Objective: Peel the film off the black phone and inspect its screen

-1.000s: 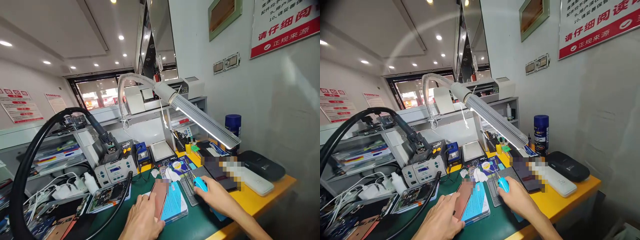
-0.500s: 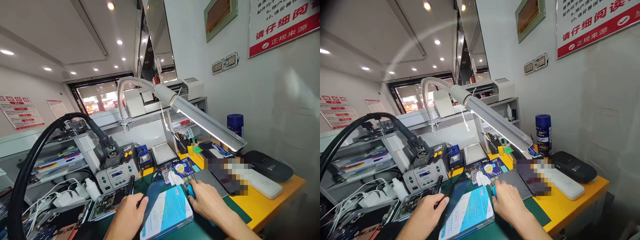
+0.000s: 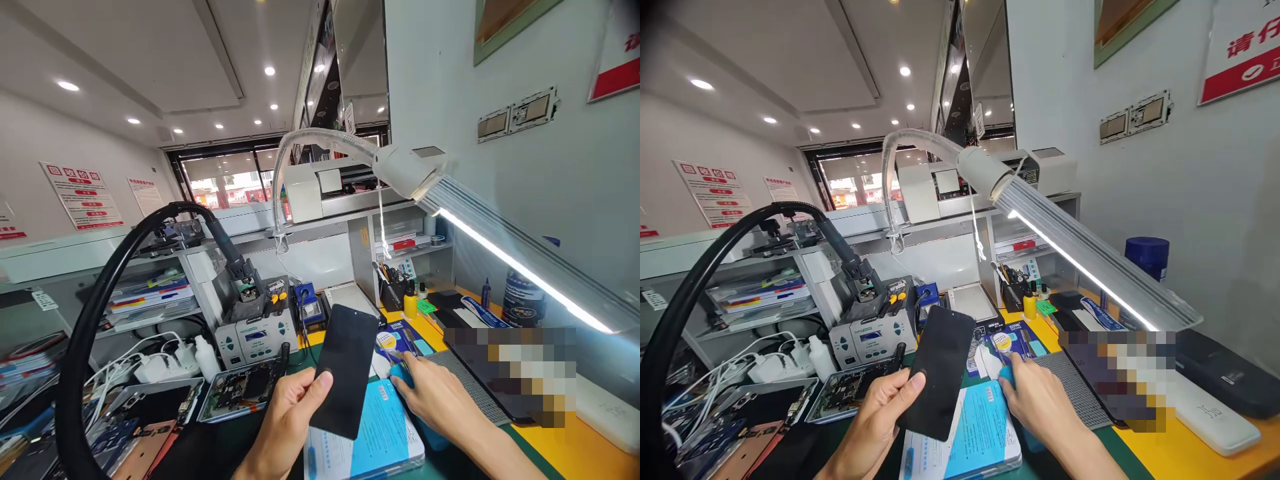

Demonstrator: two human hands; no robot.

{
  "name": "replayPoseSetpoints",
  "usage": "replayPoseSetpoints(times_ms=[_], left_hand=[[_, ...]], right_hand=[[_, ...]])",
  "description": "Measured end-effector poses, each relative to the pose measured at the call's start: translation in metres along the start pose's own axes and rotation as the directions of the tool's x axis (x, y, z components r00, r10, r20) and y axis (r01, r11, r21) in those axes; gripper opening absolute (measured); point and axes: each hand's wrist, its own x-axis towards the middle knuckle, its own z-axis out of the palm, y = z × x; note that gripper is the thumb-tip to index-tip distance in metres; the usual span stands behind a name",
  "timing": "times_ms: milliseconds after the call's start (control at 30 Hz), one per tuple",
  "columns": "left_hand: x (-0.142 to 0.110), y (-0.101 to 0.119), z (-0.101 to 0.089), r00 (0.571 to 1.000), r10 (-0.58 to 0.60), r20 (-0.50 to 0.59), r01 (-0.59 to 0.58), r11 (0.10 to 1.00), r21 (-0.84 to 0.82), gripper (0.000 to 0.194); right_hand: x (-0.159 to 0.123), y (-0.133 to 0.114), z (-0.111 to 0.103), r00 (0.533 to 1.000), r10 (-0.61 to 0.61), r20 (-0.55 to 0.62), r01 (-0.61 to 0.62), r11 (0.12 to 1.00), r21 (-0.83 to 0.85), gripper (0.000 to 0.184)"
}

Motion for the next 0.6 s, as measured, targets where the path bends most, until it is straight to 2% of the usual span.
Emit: replayPoseSetpoints(times_ms=[100, 167, 233, 300, 333, 400, 467, 600], left_hand=[[0.006, 0.005, -0.004, 0.998, 0.051, -0.036, -0.052, 0.998, -0.039, 0.057], [0.01, 0.008, -0.004, 0.996, 0.075, -0.055, -0.078, 0.995, -0.068, 0.055], [0.011, 0.009, -0.002, 0.993, 0.093, -0.07, -0.1, 0.99, -0.101, 0.052], [0.012, 0.006, 0.001, 0.991, 0.104, -0.081, -0.114, 0.984, -0.136, 0.047], [0.012, 0.004, 0.002, 0.991, 0.107, -0.084, -0.119, 0.981, -0.155, 0.046], [0.012, -0.001, 0.003, 0.991, 0.104, -0.083, -0.119, 0.974, -0.195, 0.044], [0.011, -0.005, 0.002, 0.993, 0.096, -0.07, -0.11, 0.965, -0.239, 0.041], [0.006, -0.006, -0.002, 0.998, 0.061, 0.011, -0.053, 0.928, -0.369, 0.031]], right_hand=[[0.005, -0.002, -0.012, 1.0, 0.011, -0.005, -0.01, 0.989, 0.146, 0.025], [0.005, -0.012, -0.029, 1.0, -0.003, -0.023, 0.01, 0.947, 0.322, 0.025], [0.002, -0.028, -0.048, 0.997, -0.067, -0.027, 0.071, 0.833, 0.549, 0.034], [-0.002, -0.047, -0.064, 0.983, -0.186, -0.003, 0.124, 0.641, 0.757, 0.05], [-0.004, -0.055, -0.069, 0.969, -0.248, -0.001, 0.138, 0.539, 0.831, 0.053], [-0.005, -0.069, -0.073, 0.951, -0.309, -0.017, 0.143, 0.389, 0.91, 0.044], [-0.004, -0.076, -0.071, 0.943, -0.331, -0.031, 0.14, 0.311, 0.94, 0.036], [0.0, -0.078, -0.063, 0.929, -0.369, -0.022, 0.121, 0.248, 0.961, 0.04]])
